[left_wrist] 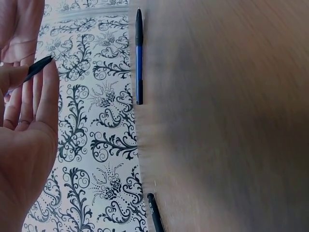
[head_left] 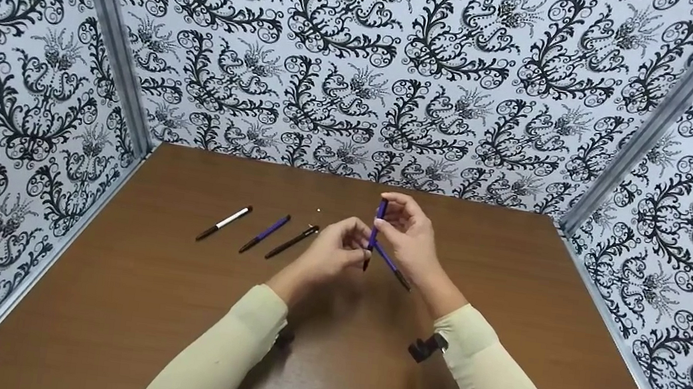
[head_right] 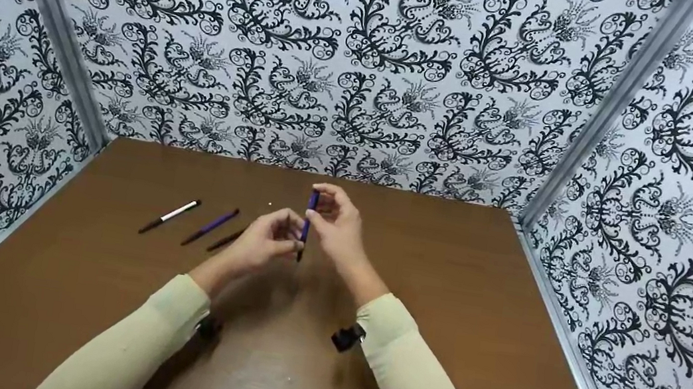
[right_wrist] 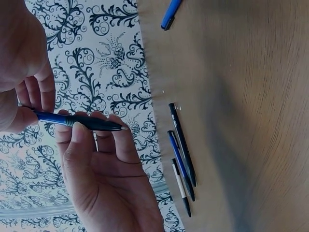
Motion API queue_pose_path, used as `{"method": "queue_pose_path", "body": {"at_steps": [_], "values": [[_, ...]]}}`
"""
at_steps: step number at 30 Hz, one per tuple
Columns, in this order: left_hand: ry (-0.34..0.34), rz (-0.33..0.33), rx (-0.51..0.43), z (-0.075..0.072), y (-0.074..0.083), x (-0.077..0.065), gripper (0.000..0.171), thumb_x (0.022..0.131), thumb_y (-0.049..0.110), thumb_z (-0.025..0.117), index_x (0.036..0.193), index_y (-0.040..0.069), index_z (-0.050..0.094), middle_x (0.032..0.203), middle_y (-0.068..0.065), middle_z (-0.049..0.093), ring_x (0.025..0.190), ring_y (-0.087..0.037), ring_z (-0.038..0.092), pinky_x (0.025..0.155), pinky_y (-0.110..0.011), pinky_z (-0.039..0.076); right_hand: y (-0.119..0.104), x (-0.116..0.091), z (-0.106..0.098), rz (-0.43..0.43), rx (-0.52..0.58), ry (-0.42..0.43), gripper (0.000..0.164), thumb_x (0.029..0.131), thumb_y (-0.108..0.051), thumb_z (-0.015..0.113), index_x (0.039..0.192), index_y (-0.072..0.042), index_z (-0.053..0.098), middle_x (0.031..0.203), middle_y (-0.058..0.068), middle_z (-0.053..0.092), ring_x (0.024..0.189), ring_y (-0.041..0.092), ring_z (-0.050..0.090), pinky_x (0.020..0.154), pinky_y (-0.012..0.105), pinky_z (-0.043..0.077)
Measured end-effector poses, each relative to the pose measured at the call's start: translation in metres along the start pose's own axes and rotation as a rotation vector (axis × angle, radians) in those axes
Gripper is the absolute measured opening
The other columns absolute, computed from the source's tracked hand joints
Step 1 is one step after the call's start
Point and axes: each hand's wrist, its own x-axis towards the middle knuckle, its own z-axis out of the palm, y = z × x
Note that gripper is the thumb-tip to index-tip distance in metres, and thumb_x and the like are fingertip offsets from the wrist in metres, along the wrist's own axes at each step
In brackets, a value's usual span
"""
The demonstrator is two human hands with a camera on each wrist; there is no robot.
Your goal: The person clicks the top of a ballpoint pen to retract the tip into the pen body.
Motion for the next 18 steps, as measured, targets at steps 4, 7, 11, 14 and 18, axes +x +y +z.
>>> {"method": "queue_pose_path", "body": {"at_steps": [4,7,11,14,18], "values": [[-0.009,-0.006,0.012,-0.0019,-0.0011,-0.0008,0.022,0.096,-0.009,0.071,0.117,-0.003,0.067,0.103,-0.012,0.068,0.091,-0.018,0.066,0.076,-0.028,0.061,0.0033,0.0002,-0.0002,-0.023,-0.016,-0.017,0.052,0.093,0.018,0.075,0.142,0.003,0.063,0.114,0.027,0.069,0.1,0.022,0.068,0.089,0.029,0.058],[-0.01,-0.007,0.014,-0.0033,-0.0015,-0.0018,0.021,0.097,-0.008,0.072,0.117,-0.002,0.067,0.105,-0.015,0.068,0.09,-0.018,0.066,0.075,-0.028,0.061,0.0055,0.0006,-0.0002,-0.031,-0.022,-0.025,0.052,0.094,0.017,0.075,0.143,0.003,0.063,0.114,0.027,0.069,0.1,0.022,0.068,0.089,0.029,0.057],[-0.007,-0.003,0.011,-0.004,-0.002,-0.0017,0.022,0.097,-0.008,0.073,0.117,-0.003,0.067,0.104,-0.016,0.068,0.091,-0.019,0.066,0.075,-0.028,0.061,0.0057,0.0006,0.0003,-0.036,-0.015,-0.025,0.052,0.094,0.015,0.076,0.143,0.003,0.063,0.114,0.026,0.069,0.101,0.024,0.068,0.089,0.03,0.058],[-0.006,-0.005,0.013,-0.004,-0.0027,-0.0012,0.022,0.097,-0.01,0.072,0.117,-0.004,0.068,0.103,-0.014,0.069,0.09,-0.019,0.067,0.075,-0.028,0.062,0.0048,0.0001,0.0007,-0.033,-0.014,-0.026,0.052,0.094,0.014,0.077,0.143,0.002,0.064,0.114,0.026,0.069,0.101,0.024,0.068,0.089,0.03,0.058],[-0.01,-0.007,0.013,-0.0045,-0.0021,-0.0015,0.022,0.096,-0.011,0.071,0.117,-0.004,0.068,0.101,-0.01,0.069,0.089,-0.018,0.067,0.075,-0.027,0.062,0.0054,0.0,0.0007,-0.021,-0.018,-0.023,0.053,0.094,0.014,0.077,0.143,-0.001,0.065,0.113,0.022,0.07,0.101,0.025,0.067,0.089,0.03,0.058]]}}
